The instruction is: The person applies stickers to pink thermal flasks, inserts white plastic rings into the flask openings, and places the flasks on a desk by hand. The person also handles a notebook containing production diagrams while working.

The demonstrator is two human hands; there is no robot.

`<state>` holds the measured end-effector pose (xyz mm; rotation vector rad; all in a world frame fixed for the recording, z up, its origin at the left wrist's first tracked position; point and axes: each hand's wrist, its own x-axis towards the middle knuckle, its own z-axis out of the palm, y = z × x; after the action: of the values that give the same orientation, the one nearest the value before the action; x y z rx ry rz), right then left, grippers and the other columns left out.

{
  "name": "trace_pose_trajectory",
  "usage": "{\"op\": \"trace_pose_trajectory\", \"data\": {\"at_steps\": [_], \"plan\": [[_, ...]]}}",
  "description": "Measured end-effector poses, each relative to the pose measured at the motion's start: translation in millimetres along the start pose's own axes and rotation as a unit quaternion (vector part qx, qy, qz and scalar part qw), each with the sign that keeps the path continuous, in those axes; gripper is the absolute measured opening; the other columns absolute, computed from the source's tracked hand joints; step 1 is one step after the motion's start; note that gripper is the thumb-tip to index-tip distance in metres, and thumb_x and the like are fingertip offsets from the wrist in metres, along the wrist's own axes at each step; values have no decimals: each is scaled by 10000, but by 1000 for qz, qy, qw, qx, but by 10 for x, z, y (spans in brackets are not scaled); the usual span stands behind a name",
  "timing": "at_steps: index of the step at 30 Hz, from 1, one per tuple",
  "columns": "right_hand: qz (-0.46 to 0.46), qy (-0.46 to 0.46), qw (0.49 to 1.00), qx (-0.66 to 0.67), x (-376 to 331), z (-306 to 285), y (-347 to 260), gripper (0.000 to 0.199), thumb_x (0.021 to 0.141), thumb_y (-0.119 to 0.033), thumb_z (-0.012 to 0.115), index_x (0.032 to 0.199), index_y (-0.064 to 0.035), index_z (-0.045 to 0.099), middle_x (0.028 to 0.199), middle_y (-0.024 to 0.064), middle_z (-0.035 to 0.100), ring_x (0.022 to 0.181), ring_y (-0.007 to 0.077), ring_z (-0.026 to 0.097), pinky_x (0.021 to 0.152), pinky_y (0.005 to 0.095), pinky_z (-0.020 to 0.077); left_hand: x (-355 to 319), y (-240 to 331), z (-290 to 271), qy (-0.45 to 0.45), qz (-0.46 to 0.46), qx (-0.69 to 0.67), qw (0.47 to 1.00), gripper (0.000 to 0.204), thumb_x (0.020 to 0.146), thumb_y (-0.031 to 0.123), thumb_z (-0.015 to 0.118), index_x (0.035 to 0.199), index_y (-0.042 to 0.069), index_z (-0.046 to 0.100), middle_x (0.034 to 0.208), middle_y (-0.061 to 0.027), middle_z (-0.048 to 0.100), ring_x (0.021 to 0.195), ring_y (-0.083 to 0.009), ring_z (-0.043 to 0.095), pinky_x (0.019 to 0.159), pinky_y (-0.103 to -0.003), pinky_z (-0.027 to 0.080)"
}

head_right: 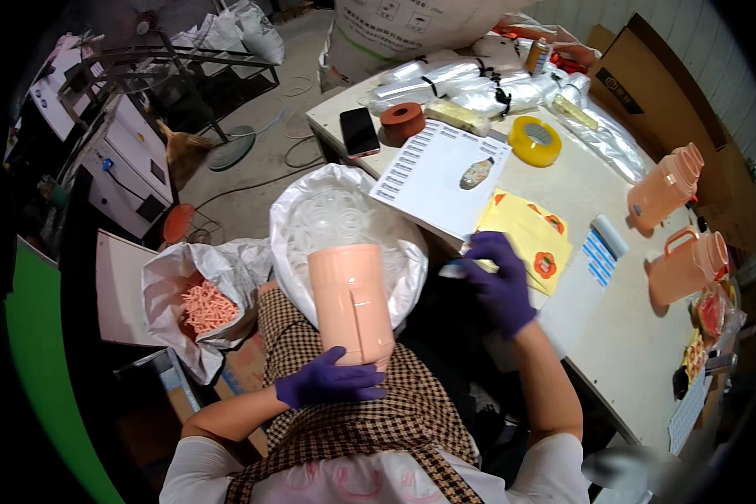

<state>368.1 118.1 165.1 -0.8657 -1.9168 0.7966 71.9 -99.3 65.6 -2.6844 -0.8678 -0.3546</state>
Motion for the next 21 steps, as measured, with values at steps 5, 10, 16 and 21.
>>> {"op": "trace_pose_trajectory", "data": {"at_steps": [5, 10, 16, 21], "plan": [[80, -168, 978, 97, 483, 1104, -223, 175, 823, -186, 785, 913, -54, 713, 1049, 91, 596, 1009, 246, 603, 907, 351, 483, -22, -6, -79, -20, -25, -42, 999, 455, 978, 202, 496, 1383, 406, 473, 1355, 76, 523, 1235, -62, 544, 915, -367, 497], [155, -228, 957, 88, 590, 1438, -185, 214, 815, -228, 805, 852, -51, 691, 968, 84, 561, 911, 234, 588, 848, 350, 496, -21, -10, -194, -71, -2, 21, 997, 494, 978, 204, 501, 1427, 391, 415, 1417, 54, 483, 1274, -92, 523, 939, -360, 486], [143, -283, 945, 83, 676, 1591, -137, 764, 806, -394, 816, 1453, -158, 487, 1169, 200, 659, 1017, 307, 659, 848, 421, 531, -256, 42, 58, -38, 11, 8, 999, 607, 934, 229, 587, 1502, 213, 372, 1499, -85, 445, 1310, -197, 518, 1055, -534, 443], [265, -138, 921, 252, 802, 1370, -51, 543, 902, -245, 743, 1370, -18, 589, 885, 59, 681, 804, 100, 612, 741, 255, 510, -518, -115, -712, 105, -155, 83, 979, 665, 913, 297, 684, 1509, 193, 407, 1491, -130, 431, 1278, -339, 531, 1110, -634, 379]]}}
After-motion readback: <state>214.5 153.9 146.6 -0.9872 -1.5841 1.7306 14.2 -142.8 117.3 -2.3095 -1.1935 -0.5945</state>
